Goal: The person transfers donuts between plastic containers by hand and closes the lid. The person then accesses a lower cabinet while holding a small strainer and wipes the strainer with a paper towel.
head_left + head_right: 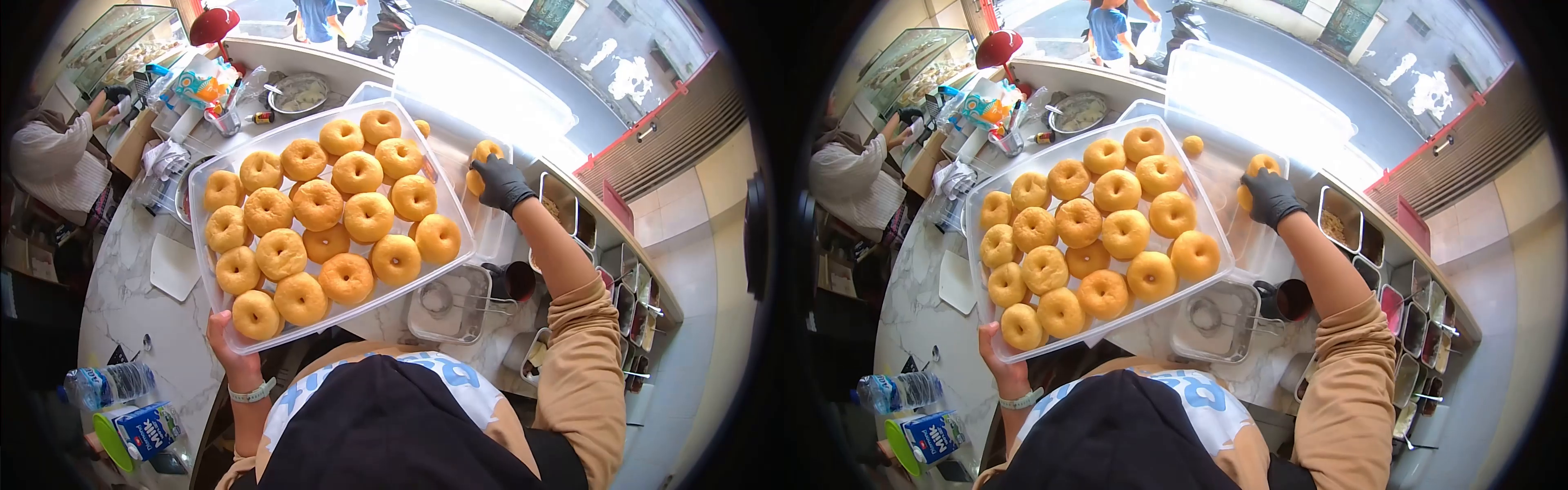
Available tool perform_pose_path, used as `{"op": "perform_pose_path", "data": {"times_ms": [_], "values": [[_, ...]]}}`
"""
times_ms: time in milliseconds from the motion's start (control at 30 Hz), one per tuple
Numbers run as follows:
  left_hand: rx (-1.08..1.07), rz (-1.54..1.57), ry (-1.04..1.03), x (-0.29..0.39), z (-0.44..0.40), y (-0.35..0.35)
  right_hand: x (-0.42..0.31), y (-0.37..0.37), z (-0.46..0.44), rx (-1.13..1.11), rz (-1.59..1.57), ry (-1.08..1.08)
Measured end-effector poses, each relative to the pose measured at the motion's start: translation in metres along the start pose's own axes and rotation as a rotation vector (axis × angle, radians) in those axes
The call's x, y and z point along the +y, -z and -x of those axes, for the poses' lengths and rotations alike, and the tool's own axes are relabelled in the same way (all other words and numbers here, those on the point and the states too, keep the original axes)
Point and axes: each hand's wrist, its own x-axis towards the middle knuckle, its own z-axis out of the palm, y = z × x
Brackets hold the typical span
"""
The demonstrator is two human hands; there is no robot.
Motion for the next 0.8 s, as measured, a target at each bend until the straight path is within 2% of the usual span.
{"op": "perform_pose_path", "data": {"times_ms": [33, 133, 200, 267, 333, 400, 567, 667, 700, 800], "values": [[0.015, 0.006, -0.009, -0.001, 0.000, 0.002, 0.002, 0.005, -0.003, -0.120, -0.148, -0.042], [-0.021, -0.046, -0.010, -0.001, -0.001, 0.004, 0.001, 0.044, -0.001, -0.046, -0.296, -0.060], [-0.025, -0.032, -0.009, 0.001, 0.001, -0.003, -0.015, 0.093, 0.012, 0.103, -0.569, 0.076], [-0.020, -0.015, 0.000, 0.002, 0.002, 0.000, -0.050, 0.132, 0.026, 0.107, -0.899, 0.378], [-0.009, 0.013, 0.013, -0.001, -0.003, 0.008, -0.093, 0.149, 0.033, -0.026, -0.895, 0.568], [-0.022, 0.014, 0.022, -0.002, -0.003, 0.006, -0.135, 0.135, 0.031, 0.015, -0.856, 0.859], [-0.029, -0.005, -0.013, 0.003, 0.003, -0.004, -0.195, 0.130, 0.018, -0.294, -0.638, 0.947], [-0.050, -0.013, -0.023, 0.006, 0.003, -0.006, -0.209, 0.140, 0.022, -0.171, -0.476, 0.782], [-0.051, -0.003, -0.016, 0.005, 0.003, -0.006, -0.212, 0.136, 0.023, -0.034, -0.428, 0.788], [-0.043, -0.006, -0.008, 0.004, 0.004, -0.006, -0.214, 0.125, 0.031, 0.062, -0.347, 0.837]]}}
